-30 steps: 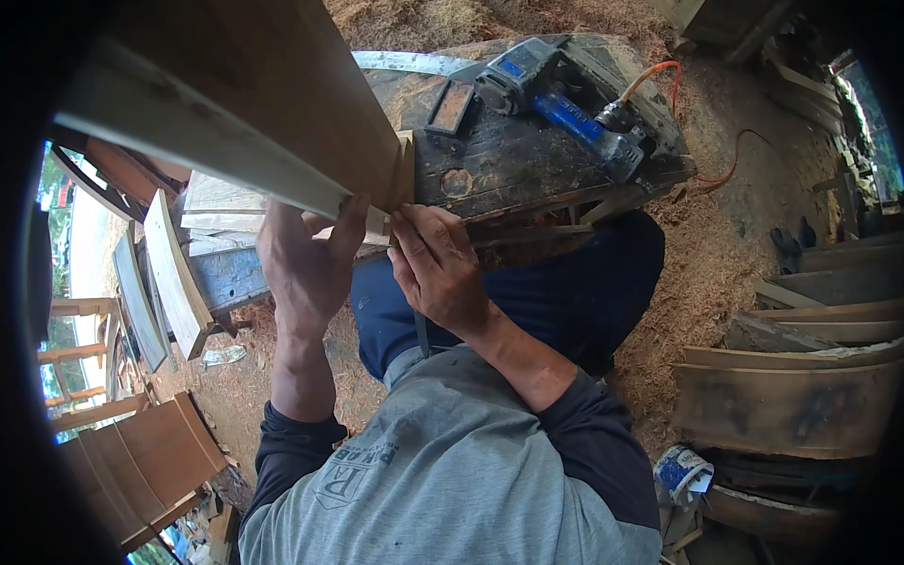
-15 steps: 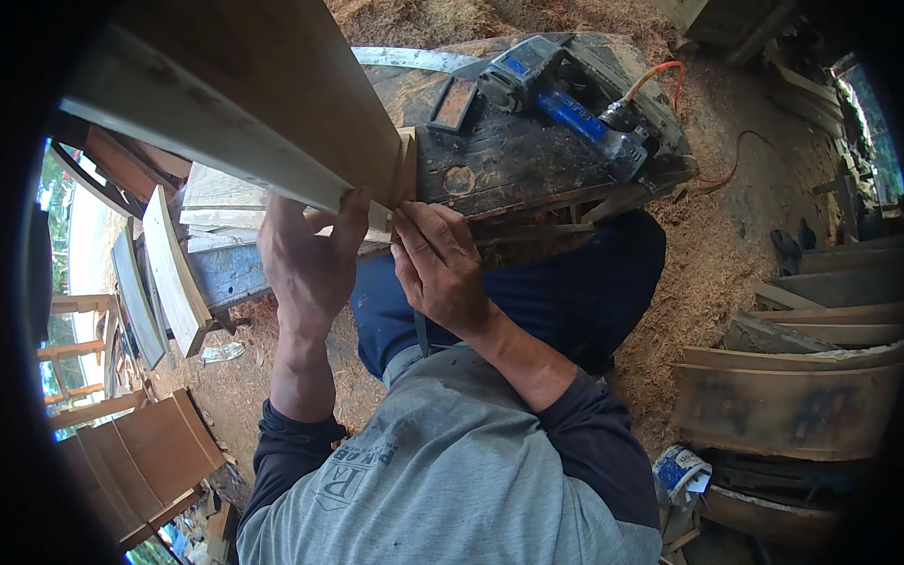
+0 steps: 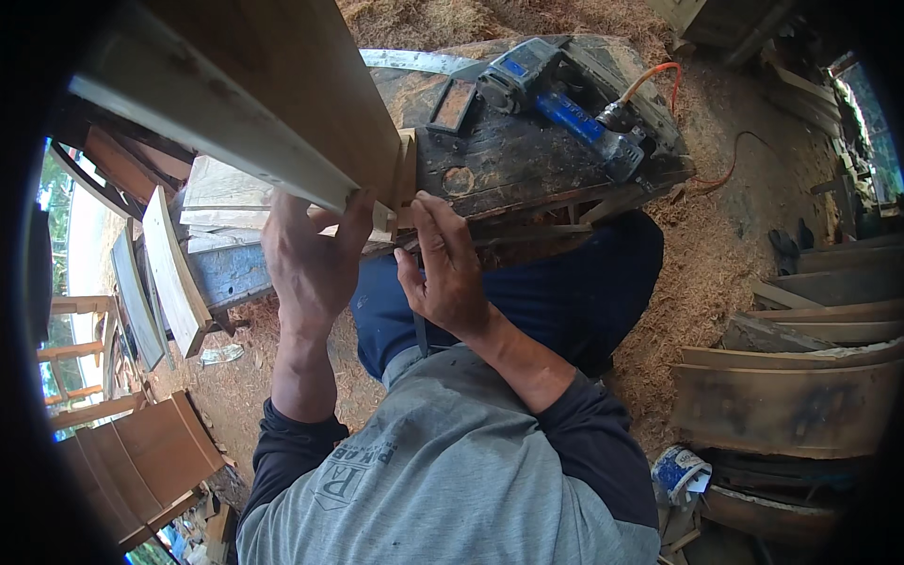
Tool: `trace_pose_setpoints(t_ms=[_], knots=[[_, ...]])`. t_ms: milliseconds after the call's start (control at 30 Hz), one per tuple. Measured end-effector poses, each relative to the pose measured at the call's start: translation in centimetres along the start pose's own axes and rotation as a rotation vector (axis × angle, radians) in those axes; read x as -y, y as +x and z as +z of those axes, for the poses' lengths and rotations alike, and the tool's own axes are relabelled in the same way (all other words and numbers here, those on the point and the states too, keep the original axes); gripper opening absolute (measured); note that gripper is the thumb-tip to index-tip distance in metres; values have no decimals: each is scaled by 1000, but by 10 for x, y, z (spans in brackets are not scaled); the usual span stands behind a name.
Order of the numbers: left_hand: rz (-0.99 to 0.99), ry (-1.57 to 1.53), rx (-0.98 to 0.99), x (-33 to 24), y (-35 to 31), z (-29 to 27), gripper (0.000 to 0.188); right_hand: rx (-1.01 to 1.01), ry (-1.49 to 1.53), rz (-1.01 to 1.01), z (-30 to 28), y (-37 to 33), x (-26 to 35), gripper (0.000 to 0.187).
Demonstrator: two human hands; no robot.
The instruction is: The person marks lines on wooden boards using a square ruler and a pencil. They apply wood glue from a bottle to the edges of the boards and join them together to assemble a frame.
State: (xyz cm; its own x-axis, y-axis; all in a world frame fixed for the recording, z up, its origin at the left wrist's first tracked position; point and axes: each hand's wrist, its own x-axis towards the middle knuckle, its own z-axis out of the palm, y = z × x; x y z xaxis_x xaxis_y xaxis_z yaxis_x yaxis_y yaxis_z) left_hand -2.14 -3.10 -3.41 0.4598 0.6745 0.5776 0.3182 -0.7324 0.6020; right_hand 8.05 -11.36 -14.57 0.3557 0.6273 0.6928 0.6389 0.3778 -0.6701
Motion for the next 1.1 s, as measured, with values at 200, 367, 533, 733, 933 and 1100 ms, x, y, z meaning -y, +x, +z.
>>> trace_pose_setpoints(t_ms=[200, 367, 533, 733, 933, 1100], knots=[[-29, -5, -10, 1, -1, -1, 34, 123, -75, -49, -1, 1, -2, 59], [-10, 27, -3, 2, -1, -1, 33, 105, -80, -54, 0, 1, -2, 57], [-74, -36, -22, 1, -1, -1, 33, 107, -99, -56, 1, 3, 1, 53], [-13, -32, -21, 2, -1, 0, 32, 93, -111, -60, 0, 3, 0, 49], [-50, -40, -14, -2, 0, -2, 32, 103, -86, -66, 1, 3, -1, 47], [-26, -11, 5, 1, 0, -2, 34, 82, -72, -26, 2, 3, 2, 48]])
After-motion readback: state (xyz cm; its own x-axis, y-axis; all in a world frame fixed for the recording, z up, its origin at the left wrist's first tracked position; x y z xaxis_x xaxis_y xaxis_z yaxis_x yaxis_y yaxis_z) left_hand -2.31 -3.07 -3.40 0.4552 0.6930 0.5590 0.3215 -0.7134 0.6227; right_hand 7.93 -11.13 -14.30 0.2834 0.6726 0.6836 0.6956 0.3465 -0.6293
